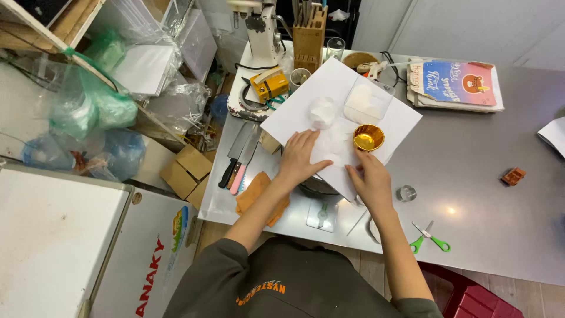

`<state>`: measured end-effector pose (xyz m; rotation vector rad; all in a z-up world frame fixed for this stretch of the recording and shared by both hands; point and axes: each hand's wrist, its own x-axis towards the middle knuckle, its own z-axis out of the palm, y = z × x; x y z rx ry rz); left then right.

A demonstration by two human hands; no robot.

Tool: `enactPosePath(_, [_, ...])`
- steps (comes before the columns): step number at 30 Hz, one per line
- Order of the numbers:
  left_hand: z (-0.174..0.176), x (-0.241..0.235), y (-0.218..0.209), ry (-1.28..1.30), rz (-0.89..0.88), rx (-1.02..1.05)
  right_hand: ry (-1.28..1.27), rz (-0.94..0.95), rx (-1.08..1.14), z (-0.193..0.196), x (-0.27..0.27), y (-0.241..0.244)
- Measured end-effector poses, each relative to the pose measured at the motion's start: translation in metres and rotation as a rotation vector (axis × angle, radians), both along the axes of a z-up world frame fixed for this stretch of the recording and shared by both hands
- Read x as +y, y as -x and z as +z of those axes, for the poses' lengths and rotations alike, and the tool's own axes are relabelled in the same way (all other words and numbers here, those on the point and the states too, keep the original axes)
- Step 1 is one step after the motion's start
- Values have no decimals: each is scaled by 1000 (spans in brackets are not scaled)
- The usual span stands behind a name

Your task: Assembling a decorative white rose using wafer paper petals and edible glue.

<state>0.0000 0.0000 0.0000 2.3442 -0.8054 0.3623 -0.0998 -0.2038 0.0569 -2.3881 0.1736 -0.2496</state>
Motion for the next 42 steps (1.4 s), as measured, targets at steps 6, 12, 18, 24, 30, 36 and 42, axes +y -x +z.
enactPosePath(6, [14, 9, -19, 112, -118, 23, 477, 94, -233, -10, 32, -32])
enactPosePath(12, [25, 35, -44, 230, -355, 406, 474, 22, 229, 3, 46, -71])
enactPosePath(18, [29, 27, -63, 172, -389, 392, 396, 133, -127, -20, 48, -52])
enactPosePath(24, [13, 29, -82, 46, -533, 155, -69, -22, 29, 26, 42, -16])
enactPosePath(30, [53, 13, -84, -142, -666, 120, -13, -39, -45, 11, 46, -19])
enactPosePath(36, [29, 14, -70, -31, -749, 202, 24, -172, -110, -14, 53, -32])
enactPosePath(42, [16, 3, -50, 57, -640, -15, -324, -180, -109, -30, 59, -41])
